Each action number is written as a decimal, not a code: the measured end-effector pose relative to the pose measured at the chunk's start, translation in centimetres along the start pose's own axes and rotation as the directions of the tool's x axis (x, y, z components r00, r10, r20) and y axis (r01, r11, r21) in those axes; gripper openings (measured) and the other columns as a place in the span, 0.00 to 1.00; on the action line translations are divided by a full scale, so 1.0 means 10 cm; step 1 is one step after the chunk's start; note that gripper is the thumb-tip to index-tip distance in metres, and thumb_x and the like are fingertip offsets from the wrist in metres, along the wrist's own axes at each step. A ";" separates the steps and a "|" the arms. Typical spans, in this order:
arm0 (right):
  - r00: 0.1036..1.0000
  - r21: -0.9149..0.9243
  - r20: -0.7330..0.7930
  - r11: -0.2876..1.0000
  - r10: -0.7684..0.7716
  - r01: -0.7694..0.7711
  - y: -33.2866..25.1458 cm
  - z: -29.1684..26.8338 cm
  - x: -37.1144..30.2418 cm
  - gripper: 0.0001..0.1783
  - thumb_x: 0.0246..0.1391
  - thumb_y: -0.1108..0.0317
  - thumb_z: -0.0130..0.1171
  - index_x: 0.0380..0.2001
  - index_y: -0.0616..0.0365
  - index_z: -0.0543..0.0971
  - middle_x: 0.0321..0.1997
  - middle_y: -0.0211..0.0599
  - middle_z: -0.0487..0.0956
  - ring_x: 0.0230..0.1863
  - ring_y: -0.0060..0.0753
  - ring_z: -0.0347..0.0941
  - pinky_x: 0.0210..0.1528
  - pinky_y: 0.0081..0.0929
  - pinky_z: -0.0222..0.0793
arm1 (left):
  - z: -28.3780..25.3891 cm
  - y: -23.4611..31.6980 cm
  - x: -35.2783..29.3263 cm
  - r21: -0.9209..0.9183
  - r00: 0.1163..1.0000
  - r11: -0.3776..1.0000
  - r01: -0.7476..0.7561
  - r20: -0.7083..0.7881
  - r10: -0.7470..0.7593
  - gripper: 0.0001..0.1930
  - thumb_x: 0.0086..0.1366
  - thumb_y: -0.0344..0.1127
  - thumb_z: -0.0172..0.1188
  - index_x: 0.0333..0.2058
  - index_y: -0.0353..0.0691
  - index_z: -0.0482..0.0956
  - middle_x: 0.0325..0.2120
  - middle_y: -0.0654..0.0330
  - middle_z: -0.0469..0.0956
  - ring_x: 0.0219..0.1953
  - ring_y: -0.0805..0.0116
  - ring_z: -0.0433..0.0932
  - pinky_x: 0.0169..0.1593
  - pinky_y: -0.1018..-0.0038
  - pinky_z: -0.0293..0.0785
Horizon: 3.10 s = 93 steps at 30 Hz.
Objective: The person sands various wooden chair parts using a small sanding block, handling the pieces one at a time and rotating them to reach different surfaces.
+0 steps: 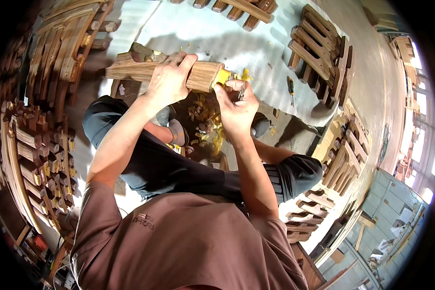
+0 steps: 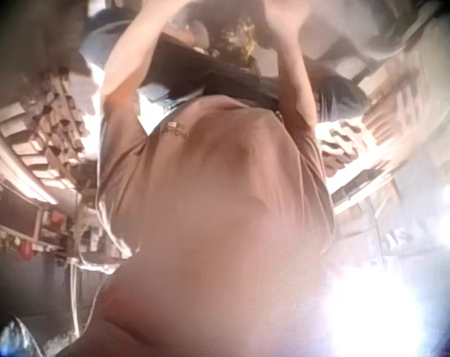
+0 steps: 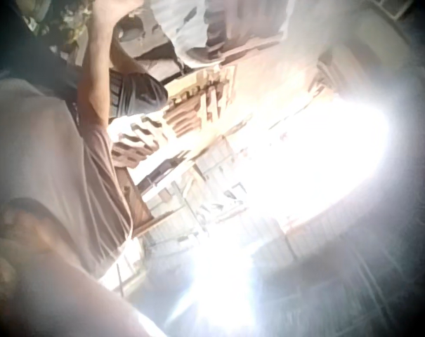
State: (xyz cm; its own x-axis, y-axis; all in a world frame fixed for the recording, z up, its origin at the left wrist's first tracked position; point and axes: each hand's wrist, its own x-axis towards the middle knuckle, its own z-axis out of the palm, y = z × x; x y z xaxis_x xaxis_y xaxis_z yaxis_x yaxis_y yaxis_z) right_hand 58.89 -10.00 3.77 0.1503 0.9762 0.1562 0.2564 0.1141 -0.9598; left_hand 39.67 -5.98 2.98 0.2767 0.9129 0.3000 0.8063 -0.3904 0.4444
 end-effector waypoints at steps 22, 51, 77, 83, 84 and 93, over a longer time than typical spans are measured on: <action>0.998 0.072 0.015 0.996 -0.062 0.060 -0.02 -0.12 -0.10 0.12 0.53 0.82 0.63 0.42 0.66 0.80 0.31 0.27 0.79 0.32 0.14 0.70 0.36 0.15 0.68 | -0.23 -0.02 0.01 -0.208 0.973 0.973 0.103 0.222 -0.056 0.38 0.40 0.23 0.60 0.57 0.48 0.73 0.52 0.49 0.76 0.53 0.49 0.76 0.56 0.62 0.74; 0.985 -0.068 0.121 0.989 -0.123 0.132 -0.21 -0.07 -0.05 0.07 0.47 0.77 0.69 0.31 0.60 0.83 0.28 0.37 0.80 0.27 0.30 0.75 0.33 0.25 0.72 | -0.39 -0.32 0.05 -0.378 0.917 0.923 0.066 0.387 0.093 0.29 0.38 0.21 0.56 0.46 0.43 0.81 0.33 0.48 0.81 0.36 0.51 0.80 0.42 0.65 0.75; 0.772 -0.247 0.485 0.783 -0.411 0.572 -0.42 -0.20 0.17 0.06 0.45 0.76 0.67 0.28 0.62 0.80 0.33 0.39 0.80 0.31 0.41 0.79 0.34 0.32 0.76 | -0.37 -0.30 0.00 -0.370 0.891 0.928 0.044 0.435 0.131 0.28 0.37 0.23 0.56 0.43 0.43 0.83 0.25 0.45 0.79 0.31 0.47 0.80 0.38 0.62 0.75; 0.630 -0.320 0.602 0.574 -0.491 0.754 -0.50 -0.23 0.15 0.10 0.39 0.81 0.67 0.28 0.62 0.78 0.35 0.35 0.79 0.28 0.35 0.78 0.27 0.28 0.74 | -0.40 -0.26 0.01 -0.322 0.849 0.938 0.132 0.525 0.061 0.30 0.38 0.22 0.56 0.46 0.41 0.81 0.36 0.50 0.82 0.39 0.55 0.82 0.43 0.70 0.76; 0.629 -0.328 0.603 0.567 -0.490 0.756 -0.48 -0.23 0.15 0.10 0.39 0.81 0.67 0.27 0.62 0.77 0.35 0.35 0.79 0.27 0.35 0.77 0.27 0.28 0.74 | -0.40 -0.25 0.01 -0.314 0.845 0.940 0.132 0.532 0.059 0.30 0.38 0.21 0.56 0.46 0.41 0.81 0.36 0.50 0.82 0.39 0.54 0.82 0.43 0.70 0.76; 0.804 -0.304 0.388 0.761 -0.451 0.573 -0.34 -0.14 0.20 0.07 0.45 0.76 0.67 0.28 0.61 0.77 0.29 0.36 0.78 0.26 0.35 0.77 0.27 0.28 0.74 | -0.36 -0.27 -0.02 -0.335 0.915 0.942 0.021 0.386 0.117 0.31 0.37 0.20 0.57 0.47 0.41 0.80 0.40 0.51 0.81 0.44 0.51 0.80 0.46 0.63 0.76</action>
State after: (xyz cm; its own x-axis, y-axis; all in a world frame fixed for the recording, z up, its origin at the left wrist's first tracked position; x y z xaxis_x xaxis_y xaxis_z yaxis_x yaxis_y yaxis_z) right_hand 59.65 -8.72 7.68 -0.3652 0.8050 0.4675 0.5716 0.5903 -0.5700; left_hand 35.60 -5.57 4.75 0.5494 0.8355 0.0004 0.5903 -0.3884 0.7076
